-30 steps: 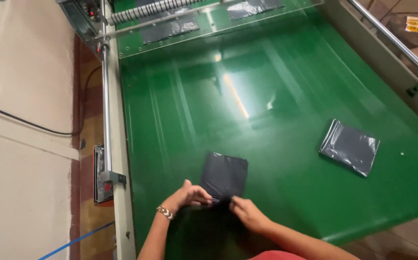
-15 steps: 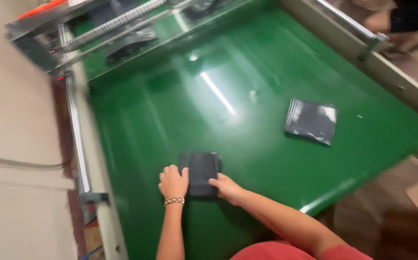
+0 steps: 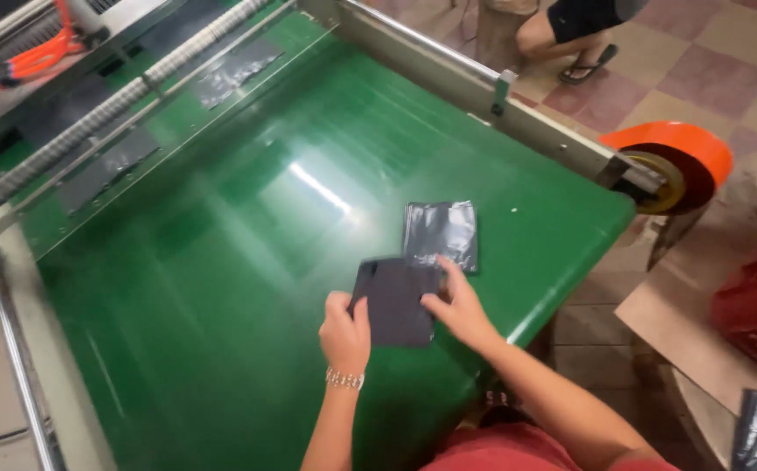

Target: Folding plastic bags as they come off a conveyor belt and placing them into a storage crate.

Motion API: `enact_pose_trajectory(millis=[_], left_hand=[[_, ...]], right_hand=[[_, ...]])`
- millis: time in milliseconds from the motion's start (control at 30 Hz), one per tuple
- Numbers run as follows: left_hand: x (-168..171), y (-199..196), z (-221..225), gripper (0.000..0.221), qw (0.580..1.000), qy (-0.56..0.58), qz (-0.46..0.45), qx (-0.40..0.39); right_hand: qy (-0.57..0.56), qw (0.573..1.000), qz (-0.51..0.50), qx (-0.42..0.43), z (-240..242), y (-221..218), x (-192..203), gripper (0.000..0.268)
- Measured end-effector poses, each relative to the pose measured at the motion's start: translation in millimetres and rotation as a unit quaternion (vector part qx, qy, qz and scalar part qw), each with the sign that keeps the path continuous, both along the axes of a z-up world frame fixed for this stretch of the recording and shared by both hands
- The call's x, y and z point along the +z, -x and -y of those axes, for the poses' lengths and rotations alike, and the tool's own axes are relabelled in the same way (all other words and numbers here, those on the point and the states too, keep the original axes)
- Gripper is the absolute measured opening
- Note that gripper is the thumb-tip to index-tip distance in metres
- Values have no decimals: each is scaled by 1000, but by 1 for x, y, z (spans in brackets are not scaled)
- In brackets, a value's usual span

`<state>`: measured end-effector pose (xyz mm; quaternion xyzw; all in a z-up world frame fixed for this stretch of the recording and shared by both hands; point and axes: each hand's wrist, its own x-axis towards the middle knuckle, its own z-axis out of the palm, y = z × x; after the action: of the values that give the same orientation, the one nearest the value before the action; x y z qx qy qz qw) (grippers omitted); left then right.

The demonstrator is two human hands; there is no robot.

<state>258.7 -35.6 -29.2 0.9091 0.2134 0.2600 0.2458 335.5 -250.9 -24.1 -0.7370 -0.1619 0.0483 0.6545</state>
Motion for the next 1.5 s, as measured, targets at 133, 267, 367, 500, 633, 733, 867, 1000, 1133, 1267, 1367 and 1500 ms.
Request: enact_pose_trajectory(millis=[133,267,367,500,633,733,867,1000,1133,1267,1367,1500], left_hand=[[-26,-93,45,36,995,17,-93,3],[-55,-152,65,33,997,-27,-68,-26],[-73,-179,71,33,995,-65,-81,-11],[-79,-190,79,34,984,-119,-134,19],[-88,-198,75,36,970,-201,-131,30],[-77,-208,77,55,961,-251,-118,18],[-84,-222,69,49,973,-76,-219,13],[-86,-224,70,38,980,6,-199,2],[-45,-196,97,27,991,-23,-66,-113],[-2,-151,113,27,941,-172,108,-272],[45,-103,120,25,899,-176,159,-368],[80,-36,139,20,856,-146,166,-467]], right_hand=[[79,994,-56,-46,45,-80,-16,75],[196,979,-47,-26,59,-139,-38,77],[254,966,-55,-6,60,-169,-52,77],[265,957,-114,1,61,-160,-9,75],[284,951,-124,26,58,-174,-15,77],[362,929,-51,58,52,-201,-53,73],[333,933,-75,111,57,-208,-42,71],[203,953,-190,122,60,-225,-76,79],[431,899,62,36,89,-185,22,94],[412,857,302,75,112,-131,85,109],[341,876,327,92,123,-75,95,81],[222,938,266,24,145,27,67,25]])
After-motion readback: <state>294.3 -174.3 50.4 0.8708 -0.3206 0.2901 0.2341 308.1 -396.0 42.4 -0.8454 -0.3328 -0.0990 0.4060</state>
